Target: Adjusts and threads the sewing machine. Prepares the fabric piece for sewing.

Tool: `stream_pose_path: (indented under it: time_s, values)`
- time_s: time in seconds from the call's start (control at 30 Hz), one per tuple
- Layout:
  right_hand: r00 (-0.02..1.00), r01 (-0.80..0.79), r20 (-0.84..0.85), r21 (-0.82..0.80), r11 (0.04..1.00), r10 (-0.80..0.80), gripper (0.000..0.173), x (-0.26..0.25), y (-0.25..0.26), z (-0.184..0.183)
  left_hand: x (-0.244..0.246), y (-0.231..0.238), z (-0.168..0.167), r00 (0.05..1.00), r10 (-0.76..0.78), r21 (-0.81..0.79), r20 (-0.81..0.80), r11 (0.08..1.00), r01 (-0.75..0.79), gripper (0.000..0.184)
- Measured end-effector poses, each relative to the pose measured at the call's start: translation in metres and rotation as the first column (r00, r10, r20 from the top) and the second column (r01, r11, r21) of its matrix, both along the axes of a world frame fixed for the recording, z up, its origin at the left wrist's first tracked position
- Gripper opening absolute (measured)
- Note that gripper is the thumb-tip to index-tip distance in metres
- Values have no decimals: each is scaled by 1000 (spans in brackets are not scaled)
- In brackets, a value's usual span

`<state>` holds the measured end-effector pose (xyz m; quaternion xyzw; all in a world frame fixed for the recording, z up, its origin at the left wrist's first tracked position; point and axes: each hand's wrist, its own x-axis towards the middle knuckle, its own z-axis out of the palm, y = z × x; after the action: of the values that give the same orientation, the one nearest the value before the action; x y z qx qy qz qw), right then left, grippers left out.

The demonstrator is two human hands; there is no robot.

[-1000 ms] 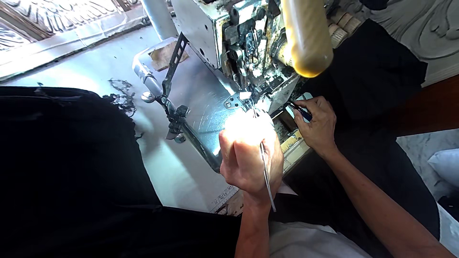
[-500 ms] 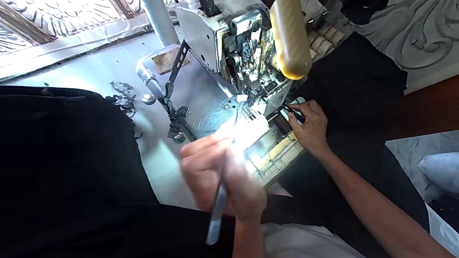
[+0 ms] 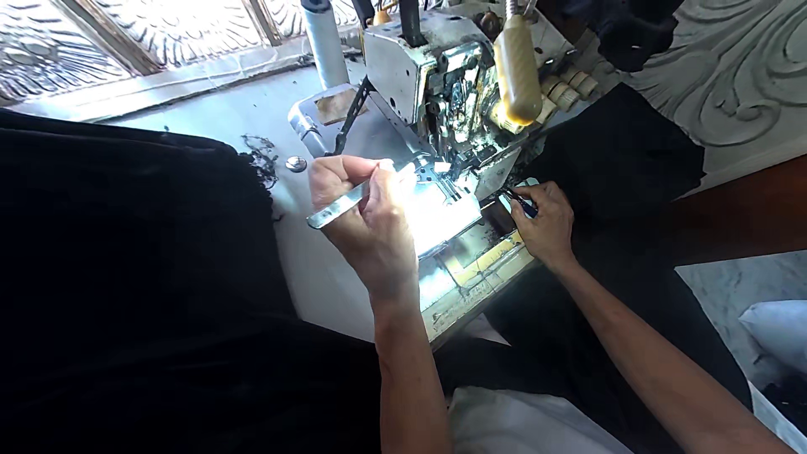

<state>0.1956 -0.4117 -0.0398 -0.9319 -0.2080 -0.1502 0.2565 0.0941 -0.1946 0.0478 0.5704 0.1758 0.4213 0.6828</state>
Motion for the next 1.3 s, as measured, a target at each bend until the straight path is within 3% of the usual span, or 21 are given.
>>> stream_pose_path:
  time_s: [0.2, 1.3]
  values:
    - [1000, 4, 0, 7, 1000, -4, 31, 0, 0, -1, 13, 7, -4, 994, 83, -63, 66, 995, -79, 24]
    - [999, 33, 17, 26, 999, -33, 27, 5, 4, -2, 14, 11, -1, 999, 28, -51, 16, 998, -27, 28]
